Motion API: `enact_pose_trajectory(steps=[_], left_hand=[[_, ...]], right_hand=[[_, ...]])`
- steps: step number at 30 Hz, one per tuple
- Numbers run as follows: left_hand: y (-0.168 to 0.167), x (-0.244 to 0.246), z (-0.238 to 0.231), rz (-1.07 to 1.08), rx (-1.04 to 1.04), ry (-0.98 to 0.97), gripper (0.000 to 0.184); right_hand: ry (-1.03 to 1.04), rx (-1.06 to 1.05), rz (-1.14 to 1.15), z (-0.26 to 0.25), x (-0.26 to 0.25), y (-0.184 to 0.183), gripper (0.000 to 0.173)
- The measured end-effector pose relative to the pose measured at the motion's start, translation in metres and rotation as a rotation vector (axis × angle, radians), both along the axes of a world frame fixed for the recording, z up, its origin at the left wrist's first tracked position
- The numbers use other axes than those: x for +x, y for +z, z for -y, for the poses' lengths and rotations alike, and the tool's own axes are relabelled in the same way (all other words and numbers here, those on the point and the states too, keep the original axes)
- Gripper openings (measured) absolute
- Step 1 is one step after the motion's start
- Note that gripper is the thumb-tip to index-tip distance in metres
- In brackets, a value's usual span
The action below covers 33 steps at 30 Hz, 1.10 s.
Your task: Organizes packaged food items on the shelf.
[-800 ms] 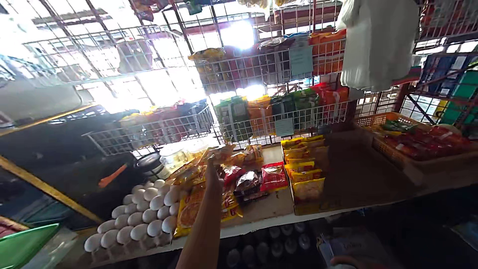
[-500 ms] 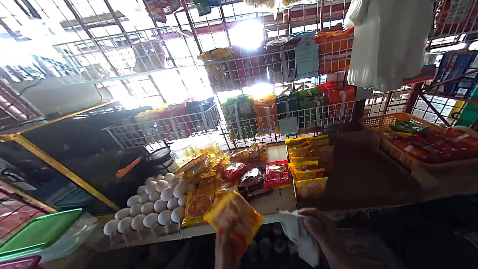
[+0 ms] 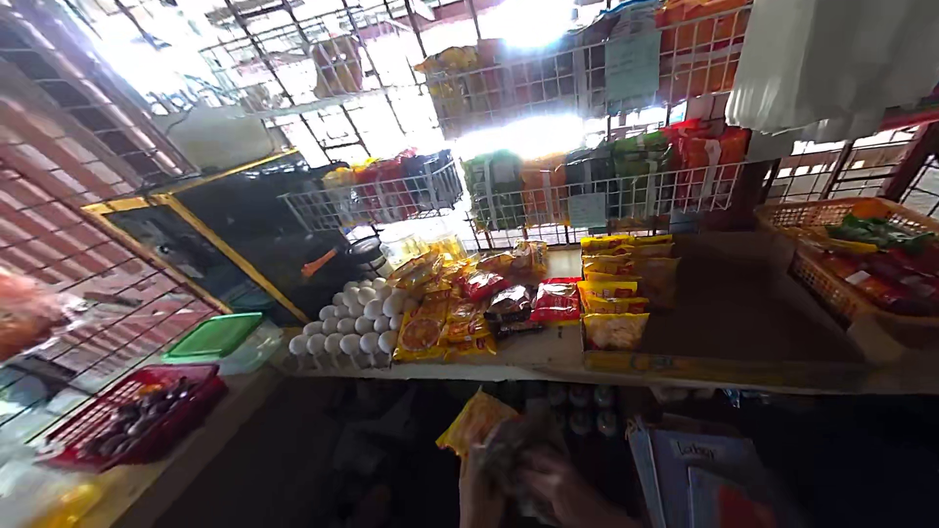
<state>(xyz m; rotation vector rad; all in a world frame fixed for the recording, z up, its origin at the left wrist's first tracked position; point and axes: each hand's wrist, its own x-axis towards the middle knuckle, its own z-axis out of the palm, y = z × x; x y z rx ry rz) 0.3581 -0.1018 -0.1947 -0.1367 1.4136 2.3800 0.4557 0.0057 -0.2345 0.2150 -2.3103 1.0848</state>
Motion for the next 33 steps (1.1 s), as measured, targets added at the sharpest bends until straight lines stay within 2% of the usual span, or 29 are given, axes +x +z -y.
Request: enact_pose_trajectory(steps=[1,2,4,6,8,9,11,14,16,18,20,22,24,26,29,31,32,33], left_hand=[[0.006,-0.002,0.005,-0.042,-0.084,-0.015,0.024],[0.012,-0.002,0.01,-0.065,-0.146,-0.042,0.027],[0.014,-0.002,0.02,-0.157,-0.192,-0.193,0.05],[0.001,0.001,0.026,-0.29,-0.203,-0.405,0.065],[-0.014,0.013,0.032,-0.452,-0.247,-0.595,0.064],[-0.02,0.02,0.037,-0.512,-0.27,-0.659,0.049],[-0.028,0.025,0.045,-0.501,-0.334,-0.77,0.039],[-0.027,0.016,0.057,-0.361,-0.38,-0.907,0.046],[-0.031,0.009,0.072,-0.273,-0.33,-0.967,0.052],[-0.036,0.005,0.081,-0.138,-0.238,-0.92,0.058],[-0.038,0.005,0.082,-0.002,-0.184,-0.831,0.046],[-0.041,0.012,0.076,0.104,-0.15,-0.79,0.045],[-0.042,0.025,0.068,0.134,-0.106,-0.767,0.046],[-0.04,0.032,0.061,0.141,-0.036,-0.706,0.046],[-0.034,0.021,0.056,0.182,0.033,-0.489,0.051],[-0.028,0.007,0.055,0.199,0.058,-0.381,0.05],[-0.025,0.001,0.055,0.167,0.073,-0.37,0.047],[-0.018,-0.002,0.054,0.139,0.086,-0.361,0.043]], right_hand=[[-0.037,-0.103,0.073,-0.006,0.008,-0.006,0.028],[-0.097,-0.22,0.14,-0.013,0.014,-0.005,0.029],[-0.272,-0.335,0.058,-0.023,0.019,0.012,0.032],[-0.346,-0.225,-0.156,-0.018,0.016,0.034,0.033],[-0.269,-0.001,-0.158,0.001,0.008,0.047,0.033],[-0.218,0.103,-0.079,0.01,0.002,0.048,0.033],[-0.163,0.154,0.142,0.014,-0.01,0.043,0.033],[-0.104,-0.208,0.505,-0.004,-0.006,0.031,0.041],[-0.134,-0.393,0.646,-0.021,0.011,0.016,0.042],[-0.301,-0.427,0.626,-0.028,0.029,0.007,0.039],[-0.444,-0.52,0.487,-0.017,0.04,0.019,0.039],[-0.467,-0.528,0.338,0.013,0.034,0.033,0.039],[-0.495,-0.324,0.276,0.052,0.015,0.028,0.033],[-0.625,-0.052,0.204,0.085,-0.003,0.003,0.031],[-0.604,0.056,0.019,0.108,0.004,-0.025,0.032],[-0.631,-0.083,0.007,0.112,0.022,-0.042,0.031],[-0.692,-0.296,0.07,0.112,0.032,-0.044,0.029],[-0.751,-0.596,0.142,0.107,0.04,-0.042,0.03]])
